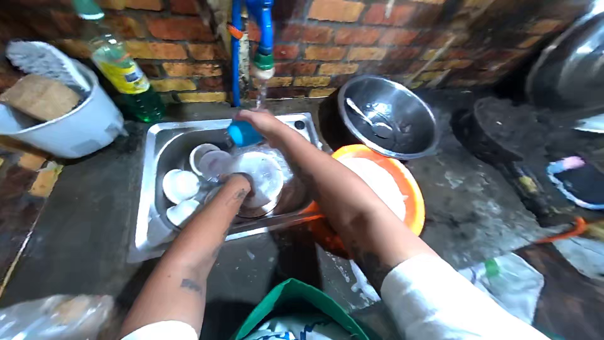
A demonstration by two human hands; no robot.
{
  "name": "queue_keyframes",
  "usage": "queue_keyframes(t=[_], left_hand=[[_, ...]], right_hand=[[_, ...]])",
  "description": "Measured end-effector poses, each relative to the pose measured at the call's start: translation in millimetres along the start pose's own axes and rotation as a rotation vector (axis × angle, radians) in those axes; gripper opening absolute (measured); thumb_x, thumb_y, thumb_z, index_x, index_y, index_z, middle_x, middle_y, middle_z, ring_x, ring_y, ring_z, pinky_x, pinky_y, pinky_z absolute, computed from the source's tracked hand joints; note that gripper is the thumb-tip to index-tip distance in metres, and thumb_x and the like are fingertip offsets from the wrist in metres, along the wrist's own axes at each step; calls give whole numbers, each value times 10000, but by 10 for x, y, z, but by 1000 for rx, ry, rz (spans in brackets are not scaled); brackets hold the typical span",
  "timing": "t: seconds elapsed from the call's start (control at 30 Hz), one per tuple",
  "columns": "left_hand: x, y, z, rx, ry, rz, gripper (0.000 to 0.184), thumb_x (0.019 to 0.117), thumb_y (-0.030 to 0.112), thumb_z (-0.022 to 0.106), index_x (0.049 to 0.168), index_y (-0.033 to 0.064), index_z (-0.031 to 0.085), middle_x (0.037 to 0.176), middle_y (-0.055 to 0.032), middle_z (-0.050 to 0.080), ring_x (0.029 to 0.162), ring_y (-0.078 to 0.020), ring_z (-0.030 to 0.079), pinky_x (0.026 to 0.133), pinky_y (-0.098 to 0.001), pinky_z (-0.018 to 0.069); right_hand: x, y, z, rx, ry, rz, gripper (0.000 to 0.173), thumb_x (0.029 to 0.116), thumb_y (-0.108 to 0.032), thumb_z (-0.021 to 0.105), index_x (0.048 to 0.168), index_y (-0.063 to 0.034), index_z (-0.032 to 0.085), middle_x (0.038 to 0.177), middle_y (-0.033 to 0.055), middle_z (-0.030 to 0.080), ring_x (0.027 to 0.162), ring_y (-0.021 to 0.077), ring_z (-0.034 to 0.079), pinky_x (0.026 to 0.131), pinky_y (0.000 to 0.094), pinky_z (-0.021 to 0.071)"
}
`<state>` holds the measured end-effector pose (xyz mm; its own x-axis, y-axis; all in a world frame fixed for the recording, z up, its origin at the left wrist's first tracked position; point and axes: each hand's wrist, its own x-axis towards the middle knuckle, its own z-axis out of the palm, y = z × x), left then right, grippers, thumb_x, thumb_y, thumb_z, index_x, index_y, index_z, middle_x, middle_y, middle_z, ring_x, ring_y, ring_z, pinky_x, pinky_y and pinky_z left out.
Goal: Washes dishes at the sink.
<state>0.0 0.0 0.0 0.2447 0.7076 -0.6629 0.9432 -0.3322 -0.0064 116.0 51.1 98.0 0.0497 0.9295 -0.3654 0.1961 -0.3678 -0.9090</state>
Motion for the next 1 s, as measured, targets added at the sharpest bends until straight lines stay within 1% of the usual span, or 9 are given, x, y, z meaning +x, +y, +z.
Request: queue_keyframes(t=[0.13, 0.23, 0.33, 0.5, 0.6, 0.7, 0.8, 0.9, 1.0], left_hand=[[114, 126, -30, 30, -83, -29, 456, 878, 304, 768, 1177, -29, 685, 1240, -256, 660, 1198, -436, 612, 978, -661, 469], [152, 202, -2, 20, -95, -22, 558, 914, 275, 729, 1331, -62, 575, 1325, -289, 603, 1255, -437, 582, 1005, -644, 467], [170, 218, -76, -146, -75, 50, 436, 972, 233, 660, 1256, -93, 612, 1302, -297, 611, 1251, -433, 575, 1039, -620, 437], [333, 79, -238, -807, 15, 230, 565, 886, 17, 711, 1410, -28, 504, 1317, -266, 600, 1203, -379, 594, 1016, -568, 481], [365, 18, -424, -1135, 60, 198, 447, 884, 15, 703, 1291, -50, 530, 1076, -165, 638, 898, -211, 625, 823, -398, 538], [369, -43, -615, -1364, 53, 215, 349, 1009, 182, 635, 1299, 17, 530, 952, -68, 644, 718, -101, 606, 665, -264, 529], [419, -43, -695, -1485, 110, 228, 349, 1066, 393, 543, 1171, 60, 555, 748, -3, 525, 540, -80, 493, 497, -227, 457], [345, 22, -763, -1545, 193, 239, 344, 1023, 458, 599, 1002, 119, 548, 628, 55, 421, 453, -51, 392, 431, -199, 381], [274, 63, -813, -1612, 240, 306, 372, 974, 297, 720, 1199, 73, 527, 731, 21, 509, 514, -49, 454, 483, -196, 421]], right_hand=[[-98, 117, -138, 432, -305, 317, 649, 1028, -644, 334, 1390, -140, 524, 1205, 236, 631, 930, 368, 668, 695, 489, 568], [-241, 180, -272, 612, -445, 297, 693, 1037, -654, 282, 1424, -117, 486, 1274, 264, 597, 1025, 403, 659, 783, 525, 583], [-433, 218, -504, 677, -446, 207, 700, 1038, -660, 284, 1425, -115, 492, 1261, 248, 622, 1053, 388, 668, 824, 526, 587], [-606, 360, -1267, 720, -118, -172, 643, 1049, -622, 269, 1402, -144, 515, 1204, 172, 676, 1002, 302, 690, 794, 449, 602], [-648, 510, -1870, 779, 321, -313, 653, 1065, -613, 255, 1482, -145, 440, 1305, 178, 629, 1109, 330, 661, 884, 515, 590], [-719, 785, -2372, 672, 739, -192, 597, 1061, -550, 341, 1452, -118, 471, 1300, 151, 622, 1104, 297, 652, 868, 520, 579], [-843, 841, -2414, 301, 1034, 62, 469, 1021, -298, 530, 1376, 9, 527, 1330, 201, 576, 1189, 312, 588, 941, 535, 524], [-839, 640, -2138, -306, 1068, -27, 535, 946, -176, 601, 1435, 30, 535, 1488, 282, 480, 1411, 402, 445, 1144, 534, 389], [-617, 497, -1498, -375, 778, -407, 603, 968, -198, 654, 1467, 79, 460, 1434, 290, 531, 1349, 335, 532, 1147, 419, 430]])
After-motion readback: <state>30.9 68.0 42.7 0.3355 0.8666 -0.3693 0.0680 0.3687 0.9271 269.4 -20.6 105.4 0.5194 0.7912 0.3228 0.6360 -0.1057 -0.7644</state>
